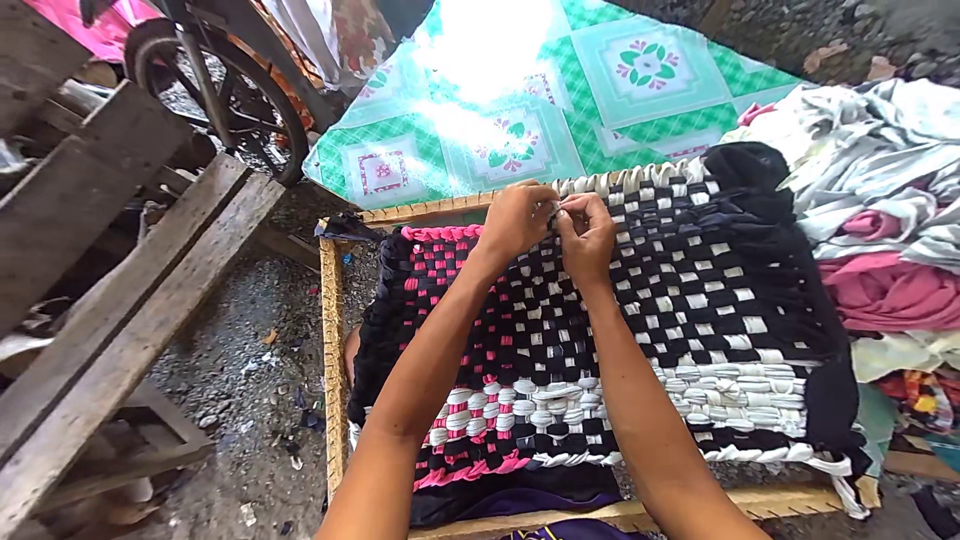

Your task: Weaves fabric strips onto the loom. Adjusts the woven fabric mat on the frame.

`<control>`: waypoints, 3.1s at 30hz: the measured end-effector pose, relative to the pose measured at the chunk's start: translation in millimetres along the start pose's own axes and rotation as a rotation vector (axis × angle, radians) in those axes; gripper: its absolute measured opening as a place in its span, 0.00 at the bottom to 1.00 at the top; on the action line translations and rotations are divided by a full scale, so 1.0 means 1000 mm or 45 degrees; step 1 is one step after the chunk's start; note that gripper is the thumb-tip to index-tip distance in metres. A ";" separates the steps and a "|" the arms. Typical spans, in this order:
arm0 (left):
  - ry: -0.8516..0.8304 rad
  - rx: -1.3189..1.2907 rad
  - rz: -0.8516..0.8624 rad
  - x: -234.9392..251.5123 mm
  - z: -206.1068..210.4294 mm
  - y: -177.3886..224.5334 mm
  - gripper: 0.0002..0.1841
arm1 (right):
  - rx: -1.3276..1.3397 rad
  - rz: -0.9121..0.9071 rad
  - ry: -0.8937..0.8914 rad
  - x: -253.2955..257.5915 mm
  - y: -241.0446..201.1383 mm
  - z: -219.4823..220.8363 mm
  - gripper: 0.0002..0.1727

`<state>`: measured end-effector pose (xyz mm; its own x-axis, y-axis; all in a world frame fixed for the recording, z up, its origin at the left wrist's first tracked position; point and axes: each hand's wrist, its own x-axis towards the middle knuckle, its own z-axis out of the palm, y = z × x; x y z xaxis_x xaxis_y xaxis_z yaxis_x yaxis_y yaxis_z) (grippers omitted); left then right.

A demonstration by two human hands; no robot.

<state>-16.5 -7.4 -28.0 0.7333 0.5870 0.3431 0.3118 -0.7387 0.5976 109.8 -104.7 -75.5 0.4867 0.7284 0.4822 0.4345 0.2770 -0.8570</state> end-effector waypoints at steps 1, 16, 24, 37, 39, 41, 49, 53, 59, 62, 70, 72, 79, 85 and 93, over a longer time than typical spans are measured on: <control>0.013 0.028 -0.020 0.001 0.002 0.002 0.12 | -0.030 -0.001 -0.012 0.000 0.000 0.001 0.07; 0.114 -0.519 -0.108 -0.007 0.009 -0.018 0.09 | -0.042 -0.043 0.010 0.000 0.001 0.002 0.12; 0.060 -0.199 0.038 -0.009 0.007 -0.011 0.09 | -0.195 -0.073 0.086 -0.003 -0.004 0.005 0.10; 0.008 0.255 0.000 -0.007 0.015 0.005 0.12 | -0.461 0.071 0.104 -0.004 -0.012 0.006 0.11; 0.033 0.273 -0.013 -0.008 0.016 0.006 0.12 | -0.425 0.090 0.099 -0.003 -0.012 0.006 0.11; 0.060 0.295 -0.038 -0.007 0.020 0.008 0.11 | -0.419 0.097 0.099 -0.003 -0.013 0.006 0.11; 0.029 0.359 -0.160 -0.004 0.022 0.010 0.12 | -0.527 0.148 0.068 -0.001 -0.012 0.010 0.11; 0.020 0.213 -0.031 -0.006 0.016 0.008 0.13 | -0.473 0.095 0.129 -0.002 -0.010 0.010 0.11; 0.120 -0.042 -0.045 -0.004 0.016 -0.002 0.10 | -0.393 -0.002 0.136 -0.003 -0.007 0.010 0.10; 0.166 -0.190 -0.054 -0.005 0.016 -0.005 0.09 | -0.387 0.004 0.138 -0.004 -0.006 0.008 0.10; 0.296 -0.228 -0.136 -0.005 0.018 0.001 0.05 | -0.393 0.020 0.157 -0.004 -0.008 0.009 0.10; 0.319 -0.264 -0.190 -0.007 0.019 0.002 0.04 | -0.404 0.020 0.156 -0.004 -0.009 0.009 0.10; 0.290 -0.299 -0.250 -0.007 0.012 0.006 0.03 | -0.385 0.009 0.157 -0.003 -0.008 0.009 0.10; 0.092 -0.287 -0.204 -0.004 0.007 0.000 0.07 | -0.372 0.005 0.141 -0.004 -0.007 0.009 0.10; 0.022 -0.297 -0.214 -0.004 0.010 -0.006 0.10 | -0.214 -0.069 0.055 -0.002 -0.005 0.004 0.11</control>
<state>-15.2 -9.1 -40.3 0.6721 0.7018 0.2360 0.2795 -0.5357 0.7968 103.3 -104.7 -72.5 0.4896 0.6866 0.5374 0.5798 0.2040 -0.7888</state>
